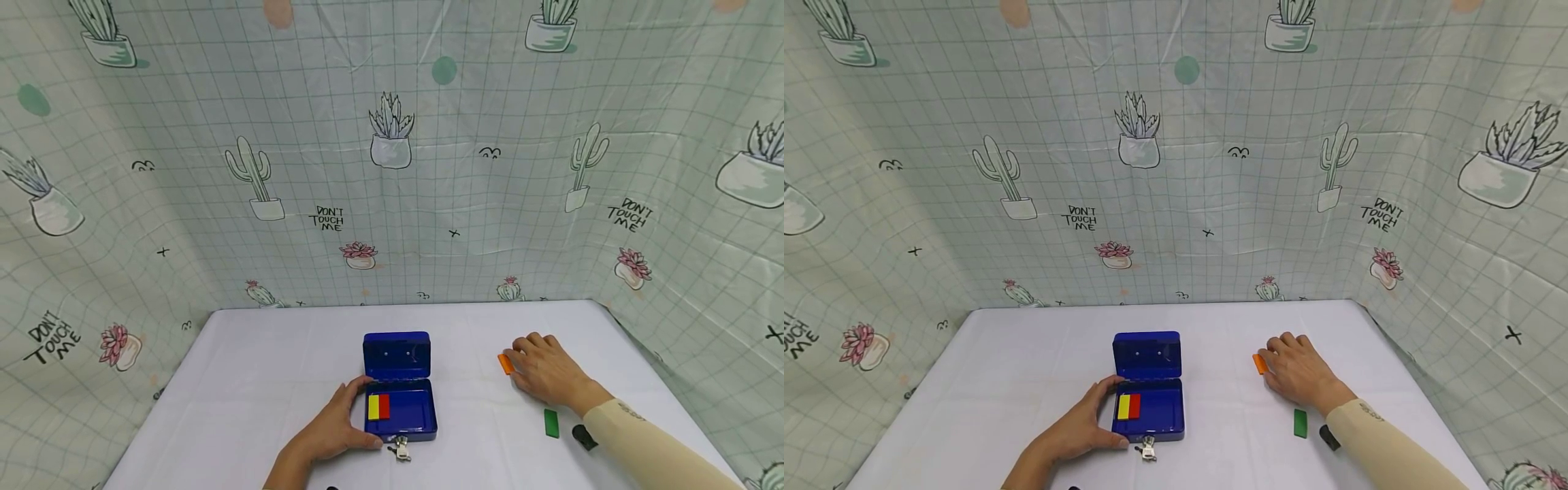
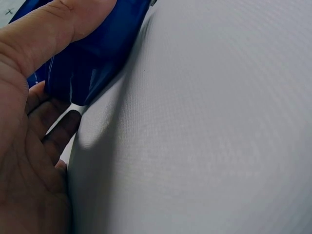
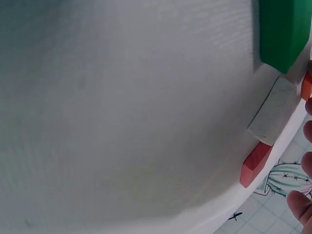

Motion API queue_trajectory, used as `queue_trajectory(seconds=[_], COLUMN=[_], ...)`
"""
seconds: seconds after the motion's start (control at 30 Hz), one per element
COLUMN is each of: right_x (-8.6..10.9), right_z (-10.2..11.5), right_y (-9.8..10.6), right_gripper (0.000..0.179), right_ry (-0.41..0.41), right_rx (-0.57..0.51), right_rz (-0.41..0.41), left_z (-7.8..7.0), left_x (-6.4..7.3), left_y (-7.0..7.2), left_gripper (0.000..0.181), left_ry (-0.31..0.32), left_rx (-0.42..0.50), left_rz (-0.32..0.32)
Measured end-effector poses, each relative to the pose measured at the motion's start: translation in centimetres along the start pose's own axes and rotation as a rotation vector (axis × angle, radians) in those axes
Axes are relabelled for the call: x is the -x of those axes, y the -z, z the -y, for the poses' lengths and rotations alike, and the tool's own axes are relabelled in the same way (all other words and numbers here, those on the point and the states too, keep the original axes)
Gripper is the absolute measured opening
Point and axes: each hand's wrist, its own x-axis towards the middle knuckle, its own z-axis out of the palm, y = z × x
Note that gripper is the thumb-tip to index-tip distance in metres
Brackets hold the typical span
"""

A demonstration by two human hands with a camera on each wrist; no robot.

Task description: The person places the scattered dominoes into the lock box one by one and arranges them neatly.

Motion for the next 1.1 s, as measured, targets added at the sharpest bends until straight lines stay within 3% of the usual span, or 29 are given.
queue_trajectory(seconds=[0.47,0.8,1.1], right_x=[-0.1,-0.5,-1.0], right_z=[0.1,0.0,0.4], right_y=[0.2,-0.2,0.1], right_gripper=[0.03,0.043,0.046], right_ry=[-0.032,-0.02,-0.009], right_rx=[-0.074,-0.042,-0.012], right_rz=[0.016,-0.141,-0.165], left_z=[-0.1,0.1,0.2], left_x=[0.0,0.0,0.0], left_y=[0.0,-0.1,-0.1], left_gripper=[0.113,0.113,0.113], left_ry=[0.017,0.011,0.009], left_rx=[0.003,0.001,0.0], left_rz=[-0.009,-0.012,-0.013])
